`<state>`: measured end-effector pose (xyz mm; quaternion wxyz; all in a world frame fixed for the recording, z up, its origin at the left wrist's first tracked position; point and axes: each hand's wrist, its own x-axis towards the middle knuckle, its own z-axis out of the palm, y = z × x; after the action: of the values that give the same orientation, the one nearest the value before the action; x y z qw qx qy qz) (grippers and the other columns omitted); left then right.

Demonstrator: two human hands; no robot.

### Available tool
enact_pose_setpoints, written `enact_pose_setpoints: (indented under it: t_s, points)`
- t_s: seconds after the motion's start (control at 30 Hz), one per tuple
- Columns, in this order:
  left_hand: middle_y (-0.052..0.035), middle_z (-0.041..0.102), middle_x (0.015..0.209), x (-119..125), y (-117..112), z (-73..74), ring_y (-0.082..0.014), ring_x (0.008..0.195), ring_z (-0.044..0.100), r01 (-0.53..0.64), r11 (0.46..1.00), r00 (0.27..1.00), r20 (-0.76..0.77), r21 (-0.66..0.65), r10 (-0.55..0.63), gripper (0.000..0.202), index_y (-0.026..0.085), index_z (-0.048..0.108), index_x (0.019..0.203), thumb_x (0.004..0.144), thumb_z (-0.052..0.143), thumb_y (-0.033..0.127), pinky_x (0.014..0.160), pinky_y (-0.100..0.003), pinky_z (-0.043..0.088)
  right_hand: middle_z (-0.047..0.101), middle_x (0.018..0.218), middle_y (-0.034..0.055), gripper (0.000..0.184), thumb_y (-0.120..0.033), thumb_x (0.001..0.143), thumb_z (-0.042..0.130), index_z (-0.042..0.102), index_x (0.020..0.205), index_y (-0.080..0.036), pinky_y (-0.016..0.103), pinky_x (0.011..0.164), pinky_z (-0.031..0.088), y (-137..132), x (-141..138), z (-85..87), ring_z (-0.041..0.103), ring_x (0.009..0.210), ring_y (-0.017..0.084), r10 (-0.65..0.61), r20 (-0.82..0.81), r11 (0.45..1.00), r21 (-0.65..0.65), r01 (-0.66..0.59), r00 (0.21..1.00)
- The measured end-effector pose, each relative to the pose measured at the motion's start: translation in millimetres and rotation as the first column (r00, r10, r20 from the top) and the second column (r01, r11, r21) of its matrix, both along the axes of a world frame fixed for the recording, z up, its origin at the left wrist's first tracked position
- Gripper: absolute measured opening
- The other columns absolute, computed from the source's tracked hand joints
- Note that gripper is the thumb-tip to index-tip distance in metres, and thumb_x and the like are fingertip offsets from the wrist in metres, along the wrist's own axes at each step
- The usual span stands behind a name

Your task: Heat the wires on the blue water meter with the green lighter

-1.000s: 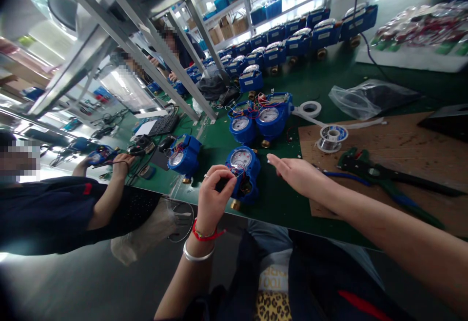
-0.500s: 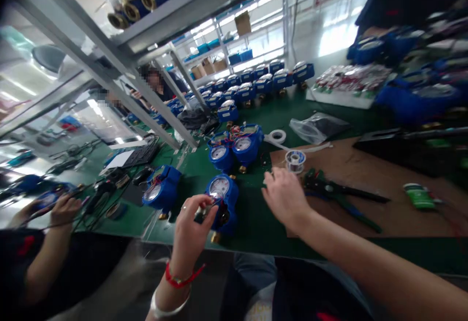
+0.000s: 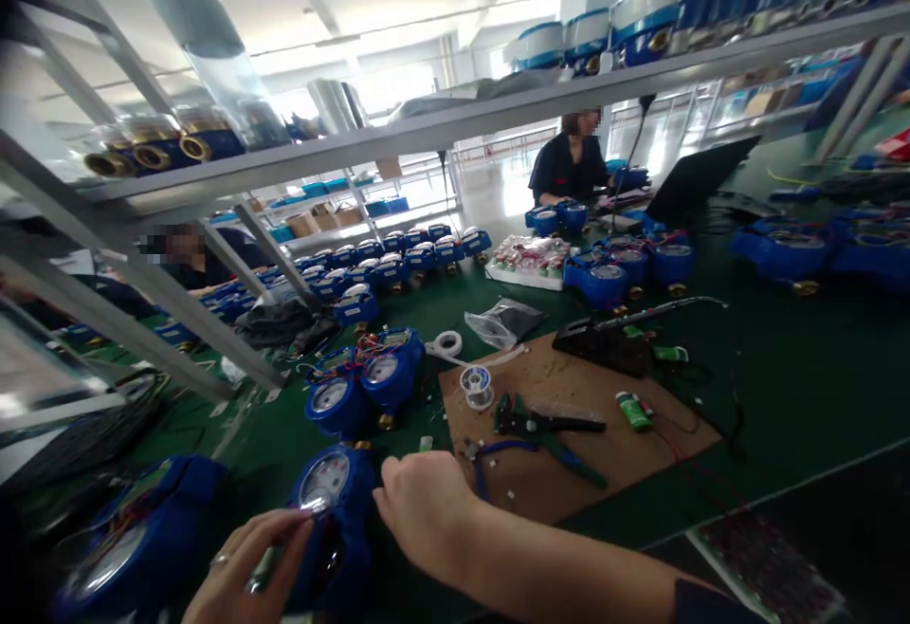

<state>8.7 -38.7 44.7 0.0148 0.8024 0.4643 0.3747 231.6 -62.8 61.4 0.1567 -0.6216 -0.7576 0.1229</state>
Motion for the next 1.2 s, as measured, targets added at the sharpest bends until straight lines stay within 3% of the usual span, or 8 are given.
enact_pose_setpoints:
  t_s: [0.1, 0.2, 0.37, 0.57, 0.73, 0.83, 0.93, 1.2]
  points:
    - [-0.0046, 0.069, 0.088, 8, -8, 2.1, -0.0215, 0.081, 0.065, -0.075, 0.995, 0.996, 0.035, -0.069, 0.078, 0.027, 0.023, 0.068, 0.084, 0.085, 0.056, 0.047, 0.074, -0.033, 0.053, 0.068, 0.102, 0.0044, 0.023, -0.032, 0.090, 0.056, 0.062, 0.109, -0.021, 0.027, 0.086, 0.048, 9, -13, -11.5, 0.064, 0.098, 0.018, 0.186, -0.237, 0.973, 0.178, -0.146, 0.954]
    - [-0.0044, 0.067, 0.089, 12, -11, 2.7, -0.0213, 0.084, 0.063, -0.082, 0.988, 0.994, 0.060, -0.130, 0.090, 0.022, 0.022, 0.067, 0.085, 0.087, 0.056, 0.041, 0.076, -0.033, 0.051, 0.065, 0.105, 0.0059, 0.023, -0.025, 0.083, 0.065, 0.064, 0.106, -0.018, 0.027, 0.094, 0.045, 23, -28, -25.9, 0.059, 0.103, 0.017, 0.306, -0.422, 0.928, 0.330, -0.170, 0.853]
    - [-0.0045, 0.065, 0.089, 15, -17, 8.2, -0.0202, 0.086, 0.060, -0.106, 0.971, 0.988, 0.086, -0.215, 0.127, 0.012, 0.020, 0.064, 0.085, 0.088, 0.057, 0.029, 0.080, -0.033, 0.047, 0.063, 0.094, 0.0045, 0.006, -0.016, 0.085, 0.060, 0.063, 0.089, -0.017, 0.028, 0.088, 0.045, 31, -41, -33.1, 0.057, 0.095, 0.016, 0.351, -0.489, 0.923, 0.325, -0.207, 0.799]
    - [-0.0036, 0.064, 0.087, 20, -25, 12.6, -0.0184, 0.087, 0.059, -0.122, 0.956, 0.978, 0.130, -0.265, 0.161, 0.005, 0.019, 0.062, 0.088, 0.087, 0.057, 0.018, 0.080, -0.032, 0.046, 0.060, 0.096, 0.0065, 0.008, -0.019, 0.089, 0.053, 0.061, 0.090, -0.018, 0.035, 0.090, 0.042, 30, -41, -38.6, 0.053, 0.097, 0.020, 0.375, -0.582, 0.925, 0.288, -0.248, 0.722]
    - [-0.0049, 0.063, 0.092, 21, -30, 15.6, -0.0194, 0.090, 0.058, -0.104, 0.948, 0.978, 0.144, -0.301, 0.153, 0.012, 0.019, 0.061, 0.097, 0.085, 0.060, 0.020, 0.081, -0.032, 0.046, 0.060, 0.096, 0.0067, 0.008, -0.020, 0.090, 0.052, 0.061, 0.090, -0.019, 0.033, 0.087, 0.043, 29, -40, -42.6, 0.054, 0.095, 0.020, 0.380, -0.555, 0.921, 0.299, -0.248, 0.740]
    - [-0.0049, 0.063, 0.091, 21, -29, 15.7, -0.0196, 0.091, 0.057, -0.101, 0.953, 0.978, 0.149, -0.286, 0.148, 0.003, 0.019, 0.062, 0.088, 0.087, 0.059, 0.020, 0.082, -0.033, 0.045, 0.060, 0.095, 0.0069, 0.010, -0.021, 0.091, 0.051, 0.060, 0.088, -0.018, 0.033, 0.087, 0.043, 29, -41, -42.0, 0.054, 0.095, 0.020, 0.395, -0.513, 0.911, 0.327, -0.252, 0.762]
    - [-0.0044, 0.062, 0.087, 21, -26, 13.0, -0.0190, 0.089, 0.056, -0.115, 0.954, 0.975, 0.155, -0.277, 0.162, 0.009, 0.018, 0.061, 0.081, 0.089, 0.056, 0.020, 0.082, -0.033, 0.044, 0.060, 0.093, 0.0072, 0.013, -0.023, 0.093, 0.049, 0.059, 0.087, -0.018, 0.034, 0.087, 0.043, 29, -40, -40.7, 0.054, 0.093, 0.020, 0.412, -0.464, 0.901, 0.339, -0.272, 0.784]
    - [-0.0041, 0.061, 0.086, 24, -26, 9.9, -0.0179, 0.086, 0.056, -0.143, 0.950, 0.958, 0.200, -0.278, 0.203, 0.011, 0.018, 0.060, 0.081, 0.090, 0.055, 0.021, 0.080, -0.031, 0.043, 0.062, 0.096, 0.0079, 0.017, -0.025, 0.095, 0.047, 0.060, 0.090, -0.017, 0.035, 0.090, 0.044, 27, -38, -41.5, 0.055, 0.095, 0.020, 0.413, -0.434, 0.897, 0.345, -0.275, 0.801]
